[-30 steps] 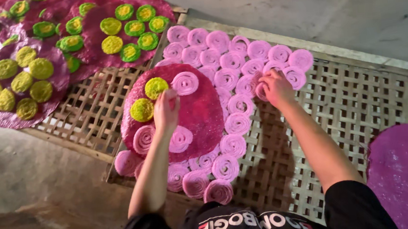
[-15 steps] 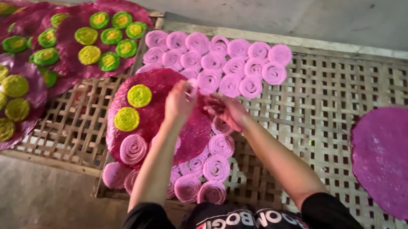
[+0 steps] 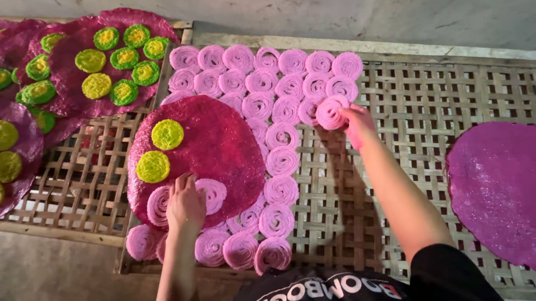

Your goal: The person arranges pink rolled fabric pieces and green-and-yellow circular items onto a large pink glittery sheet placed on a woven bamboo mat. They pick up the items one by one and place them in rows to form a decorative pattern.

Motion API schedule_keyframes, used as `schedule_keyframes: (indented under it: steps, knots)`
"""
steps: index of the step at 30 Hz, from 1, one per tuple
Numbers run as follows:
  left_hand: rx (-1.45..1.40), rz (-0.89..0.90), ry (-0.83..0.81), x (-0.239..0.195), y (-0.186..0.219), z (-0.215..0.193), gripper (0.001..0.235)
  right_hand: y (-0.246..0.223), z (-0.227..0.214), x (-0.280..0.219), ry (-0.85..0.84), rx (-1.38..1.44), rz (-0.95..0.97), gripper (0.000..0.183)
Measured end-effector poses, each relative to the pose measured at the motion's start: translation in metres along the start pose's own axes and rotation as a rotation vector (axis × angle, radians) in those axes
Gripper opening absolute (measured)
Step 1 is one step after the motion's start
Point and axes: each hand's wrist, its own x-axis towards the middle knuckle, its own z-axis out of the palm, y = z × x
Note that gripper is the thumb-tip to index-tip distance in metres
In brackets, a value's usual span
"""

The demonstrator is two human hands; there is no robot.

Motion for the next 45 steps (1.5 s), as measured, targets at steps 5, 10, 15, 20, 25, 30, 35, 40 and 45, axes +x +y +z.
schedule_keyframes:
  steps: [5,10,15,20,25,30,35,40,45]
  knots:
    - [0.012,-0.169,-0.149,-0.003,-0.015,0.008,0.043,0.010,0.001,0.007,0.130,-0.621,-0.417,0.036]
    - [-0.080,-0.166,-0.308,-0.002,-0.026,-0.007,0.045,0.002,0.008,-0.011,0.330,-1.047,-0.547,0.040]
    - [-0.442,-0.179,-0.312,-0.004,-0.034,0.007,0.041,-0.013,0.037,-0.053,0.617,-1.500,-1.194,0.059]
    - [-1.174,-0.151,-0.126,0.010,-0.039,0.041,0.038,0.017,0.106,-0.130,-0.130,-0.806,-0.607,0.025]
    - [-1.104,-0.135,-0.010,0.034,-0.015,0.042,0.039,0.046,0.173,-0.186,-0.584,-0.462,-0.095,0.032]
    - [-1.937,-0.758,-0.381,0.019,0.071,0.029,0.047,0.052,0.185,-0.190,-0.488,0.406,0.557,0.060]
    - [-1.722,-0.541,-0.181,-0.001,0.076,-0.011,0.045,0.049,0.134,-0.133,-0.338,0.269,0.245,0.027]
    - [-0.143,-0.013,-0.033,-0.018,0.021,-0.025,0.051,0.043,0.069,-0.062,-0.130,0.171,0.079,0.022]
    - [0.006,-0.100,-0.065,-0.024,-0.005,-0.005,0.049,0.061,0.056,-0.029,-0.084,-0.215,-0.172,0.032]
